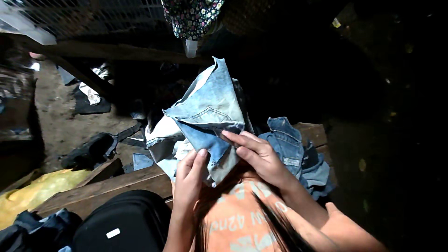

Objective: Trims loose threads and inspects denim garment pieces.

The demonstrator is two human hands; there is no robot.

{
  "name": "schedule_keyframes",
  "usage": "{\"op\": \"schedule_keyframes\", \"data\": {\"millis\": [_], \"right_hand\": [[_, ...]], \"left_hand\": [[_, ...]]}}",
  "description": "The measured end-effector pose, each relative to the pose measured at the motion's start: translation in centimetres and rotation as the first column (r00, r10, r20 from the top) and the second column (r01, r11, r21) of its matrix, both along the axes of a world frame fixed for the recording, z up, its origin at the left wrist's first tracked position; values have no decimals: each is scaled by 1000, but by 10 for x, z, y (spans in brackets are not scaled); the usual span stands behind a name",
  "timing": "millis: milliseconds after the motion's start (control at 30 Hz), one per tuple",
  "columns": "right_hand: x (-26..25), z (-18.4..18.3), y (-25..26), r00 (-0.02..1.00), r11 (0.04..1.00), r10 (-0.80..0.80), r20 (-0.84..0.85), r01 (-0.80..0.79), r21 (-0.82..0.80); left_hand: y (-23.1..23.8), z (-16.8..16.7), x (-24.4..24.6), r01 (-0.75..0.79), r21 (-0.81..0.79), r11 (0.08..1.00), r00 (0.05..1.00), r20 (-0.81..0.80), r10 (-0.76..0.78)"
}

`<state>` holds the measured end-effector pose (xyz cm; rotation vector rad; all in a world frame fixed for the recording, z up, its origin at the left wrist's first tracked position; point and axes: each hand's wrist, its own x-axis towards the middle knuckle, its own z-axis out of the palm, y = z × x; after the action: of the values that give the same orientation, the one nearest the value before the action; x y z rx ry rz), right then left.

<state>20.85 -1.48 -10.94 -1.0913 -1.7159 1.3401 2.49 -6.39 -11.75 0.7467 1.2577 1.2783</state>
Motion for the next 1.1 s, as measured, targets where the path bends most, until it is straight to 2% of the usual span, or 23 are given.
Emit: {"op": "schedule_keyframes", "data": {"millis": [33,100,300,433,600,667,767,867,933,1000,1100], "right_hand": [[3,1,0,997,999,26,-69,-29,-43],[9,1,-2,995,997,50,-82,-55,-59],[16,0,-15,992,995,55,114,-63,72],[10,9,-25,960,975,125,250,-165,147],[2,5,-30,916,942,75,393,-195,273],[4,2,-29,934,945,23,356,-137,298],[16,0,-24,991,984,37,126,-58,167],[33,-4,-20,997,998,32,-72,-28,50],[40,-7,-19,997,999,-40,-59,41,13],[37,-10,-13,995,993,-103,-17,104,47],[22,-10,2,981,967,-139,138,104,233]], "left_hand": [[1,2,0,-25,-49,998,998,56,28],[0,2,-2,-35,-95,995,992,117,46],[-19,0,-11,166,3,986,986,10,-166],[-24,-2,-11,181,79,980,983,-56,-177],[-25,-2,-9,171,125,977,982,-104,-158],[-25,-1,-8,161,92,983,985,-71,-155],[-23,-1,-8,137,62,989,991,-2,-137],[-19,-3,-4,101,38,994,993,48,-103],[-13,0,3,52,-50,997,995,88,-47],[-4,1,10,18,-149,989,994,113,-1],[10,2,16,31,-288,957,997,72,-10]]}}
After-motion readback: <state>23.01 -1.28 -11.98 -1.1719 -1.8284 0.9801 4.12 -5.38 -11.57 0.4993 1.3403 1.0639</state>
